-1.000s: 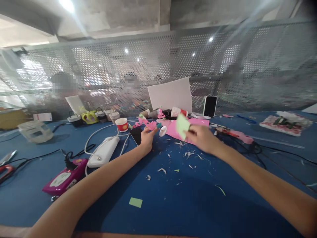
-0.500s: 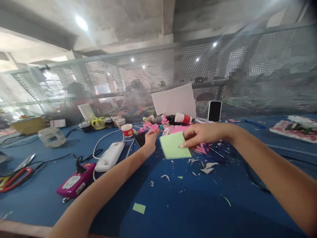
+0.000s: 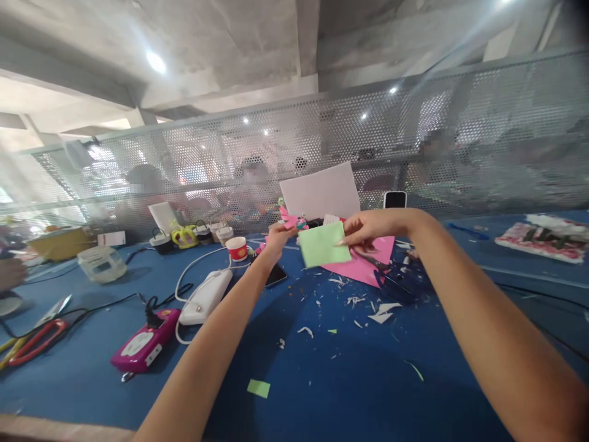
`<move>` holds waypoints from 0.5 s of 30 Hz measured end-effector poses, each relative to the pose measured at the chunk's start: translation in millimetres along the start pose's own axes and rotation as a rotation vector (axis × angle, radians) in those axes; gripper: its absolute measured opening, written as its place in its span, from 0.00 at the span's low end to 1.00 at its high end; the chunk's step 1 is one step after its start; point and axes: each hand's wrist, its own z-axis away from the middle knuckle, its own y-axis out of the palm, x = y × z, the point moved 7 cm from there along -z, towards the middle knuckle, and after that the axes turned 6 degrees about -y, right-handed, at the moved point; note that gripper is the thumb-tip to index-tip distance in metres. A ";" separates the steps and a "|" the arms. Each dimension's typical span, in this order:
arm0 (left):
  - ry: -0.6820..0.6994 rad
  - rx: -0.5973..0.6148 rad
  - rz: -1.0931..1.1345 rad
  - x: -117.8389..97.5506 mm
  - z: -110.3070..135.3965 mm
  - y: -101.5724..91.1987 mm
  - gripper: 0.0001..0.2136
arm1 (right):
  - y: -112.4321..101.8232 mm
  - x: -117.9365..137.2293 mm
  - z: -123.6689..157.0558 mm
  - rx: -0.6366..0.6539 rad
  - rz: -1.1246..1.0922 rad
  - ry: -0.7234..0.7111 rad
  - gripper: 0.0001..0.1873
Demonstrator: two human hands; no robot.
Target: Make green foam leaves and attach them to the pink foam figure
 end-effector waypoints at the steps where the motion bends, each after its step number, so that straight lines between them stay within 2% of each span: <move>1: 0.002 0.005 -0.012 -0.6 0.1 -0.6 0.05 | -9.0 -11.7 -0.4 -0.127 0.122 0.151 0.12; 2: 0.000 0.015 -0.026 -1.5 0.1 -0.6 0.05 | -17.2 -20.8 1.0 -0.233 0.235 0.293 0.11; 3: -0.005 0.025 -0.038 -2.3 0.0 -0.3 0.05 | -21.2 -25.0 1.3 -0.289 0.291 0.370 0.10; 4: -0.006 0.027 -0.044 -3.2 -0.1 -0.4 0.05 | -18.8 -24.3 -2.1 -0.277 0.272 0.356 0.10; 7: -0.020 0.052 -0.043 -3.2 -0.3 1.7 0.06 | 10.0 1.8 -17.6 0.001 -0.053 0.003 0.12; 8: -0.026 0.060 -0.046 -2.4 -0.4 2.6 0.07 | 14.2 7.4 -19.6 0.031 -0.092 -0.038 0.12; 9: -0.027 0.064 -0.052 -1.8 -0.6 3.3 0.07 | 12.3 6.3 -21.2 -0.020 -0.047 0.006 0.11; 11: -0.012 0.058 -0.064 -1.7 -1.0 3.3 0.07 | -3.1 -3.4 -19.6 -0.242 0.186 0.214 0.08; 12: -0.004 0.048 -0.068 -2.0 -1.3 2.7 0.07 | -8.5 -4.9 -18.2 -0.312 0.271 0.269 0.08; 13: -0.001 0.041 -0.067 -1.9 -1.7 2.1 0.08 | -9.1 -3.3 -19.3 -0.321 0.287 0.250 0.08; 15: -0.043 0.052 -0.046 1.3 -2.5 2.1 0.08 | 3.2 7.4 -25.7 -0.169 0.134 0.047 0.09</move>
